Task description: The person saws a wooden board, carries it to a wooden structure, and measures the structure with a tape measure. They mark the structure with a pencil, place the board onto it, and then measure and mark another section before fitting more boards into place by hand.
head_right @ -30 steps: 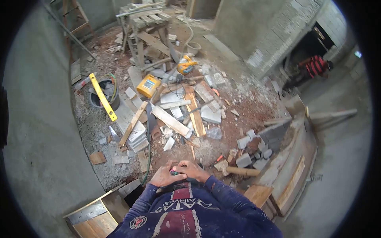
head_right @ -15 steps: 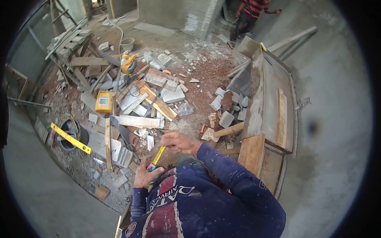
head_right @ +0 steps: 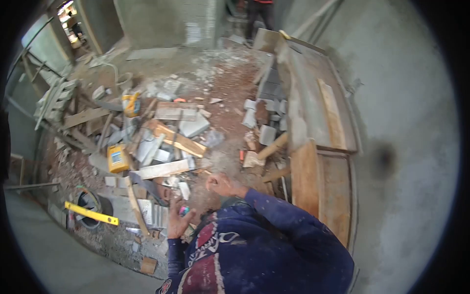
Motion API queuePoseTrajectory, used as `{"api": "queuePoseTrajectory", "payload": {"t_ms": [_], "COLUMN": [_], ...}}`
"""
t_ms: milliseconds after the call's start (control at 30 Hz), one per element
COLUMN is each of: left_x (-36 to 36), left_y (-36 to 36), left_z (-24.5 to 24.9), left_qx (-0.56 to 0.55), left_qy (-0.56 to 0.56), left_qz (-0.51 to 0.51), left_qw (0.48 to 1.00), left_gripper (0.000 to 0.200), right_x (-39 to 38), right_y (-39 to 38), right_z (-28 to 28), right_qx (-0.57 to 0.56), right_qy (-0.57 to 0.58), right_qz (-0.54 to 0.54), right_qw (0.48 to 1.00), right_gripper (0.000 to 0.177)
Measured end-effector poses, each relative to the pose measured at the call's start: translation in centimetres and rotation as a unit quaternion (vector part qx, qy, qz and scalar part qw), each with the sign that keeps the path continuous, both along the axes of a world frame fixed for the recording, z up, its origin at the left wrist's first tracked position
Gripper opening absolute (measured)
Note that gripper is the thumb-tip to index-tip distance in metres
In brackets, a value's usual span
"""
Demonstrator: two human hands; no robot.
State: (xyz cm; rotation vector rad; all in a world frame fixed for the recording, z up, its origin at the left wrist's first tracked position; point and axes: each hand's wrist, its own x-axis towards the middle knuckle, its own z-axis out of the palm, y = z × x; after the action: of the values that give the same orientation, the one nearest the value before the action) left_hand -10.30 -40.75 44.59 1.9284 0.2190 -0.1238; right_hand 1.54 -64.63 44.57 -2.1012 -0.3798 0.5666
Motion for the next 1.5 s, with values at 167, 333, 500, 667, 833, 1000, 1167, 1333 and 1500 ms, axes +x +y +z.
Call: {"api": "queuePoseTrajectory", "payload": {"t_ms": [167, 333, 500, 667, 833, 1000, 1167, 1333, 1500], "left_x": [0.5, 0.9, -1.8, -3.4, -3.6, -4.1, -4.2, -4.4, -3.8], "left_y": [-0.7, -0.9, -1.1, -0.9, -0.9, -1.6, -1.4, -1.4, -1.5], "left_z": [-0.9, 0.9, -0.1, 0.9, 1.2, 0.6, 0.7, -1.2, -0.4], "left_qx": [0.101, 0.002, 0.046, 0.032, 0.009, -0.026, -0.035, -0.047, -0.071], "left_qy": [-0.059, 0.045, 0.030, 0.072, 0.087, 0.060, 0.095, 0.093, 0.076], "left_qz": [-0.061, -0.065, -0.011, 0.036, 0.061, 0.096, 0.097, 0.072, 0.048], "left_qw": [0.991, 0.997, 0.998, 0.996, 0.994, 0.993, 0.990, 0.992, 0.993], "left_gripper": [0.087, 0.085, 0.086, 0.090, 0.088, 0.079, 0.072, 0.066, 0.058], "right_x": [-2.6, -3.1, -1.0, 0.5, -0.9, -1.6, -2.2, -3.0, -3.7], "right_y": [4.3, 5.8, 4.6, 4.5, 5.7, 5.5, 4.8, 4.2, 3.7], "right_z": [-1.4, 2.4, 5.4, 6.9, 4.7, 4.6, 2.7, 1.6, 1.6], "right_qx": [0.056, 0.058, 0.096, 0.067, 0.005, -0.064, -0.066, -0.060, -0.089], "right_qy": [0.034, 0.166, 0.255, 0.348, 0.191, 0.091, 0.132, 0.161, 0.164], "right_qz": [0.040, 0.069, 0.067, 0.075, 0.127, 0.206, 0.198, 0.145, 0.190], "right_qw": [0.997, 0.982, 0.960, 0.932, 0.973, 0.972, 0.969, 0.974, 0.964], "right_gripper": [0.028, 0.023, 0.018, 0.025, 0.037, 0.027, 0.024, 0.029, 0.045]}}
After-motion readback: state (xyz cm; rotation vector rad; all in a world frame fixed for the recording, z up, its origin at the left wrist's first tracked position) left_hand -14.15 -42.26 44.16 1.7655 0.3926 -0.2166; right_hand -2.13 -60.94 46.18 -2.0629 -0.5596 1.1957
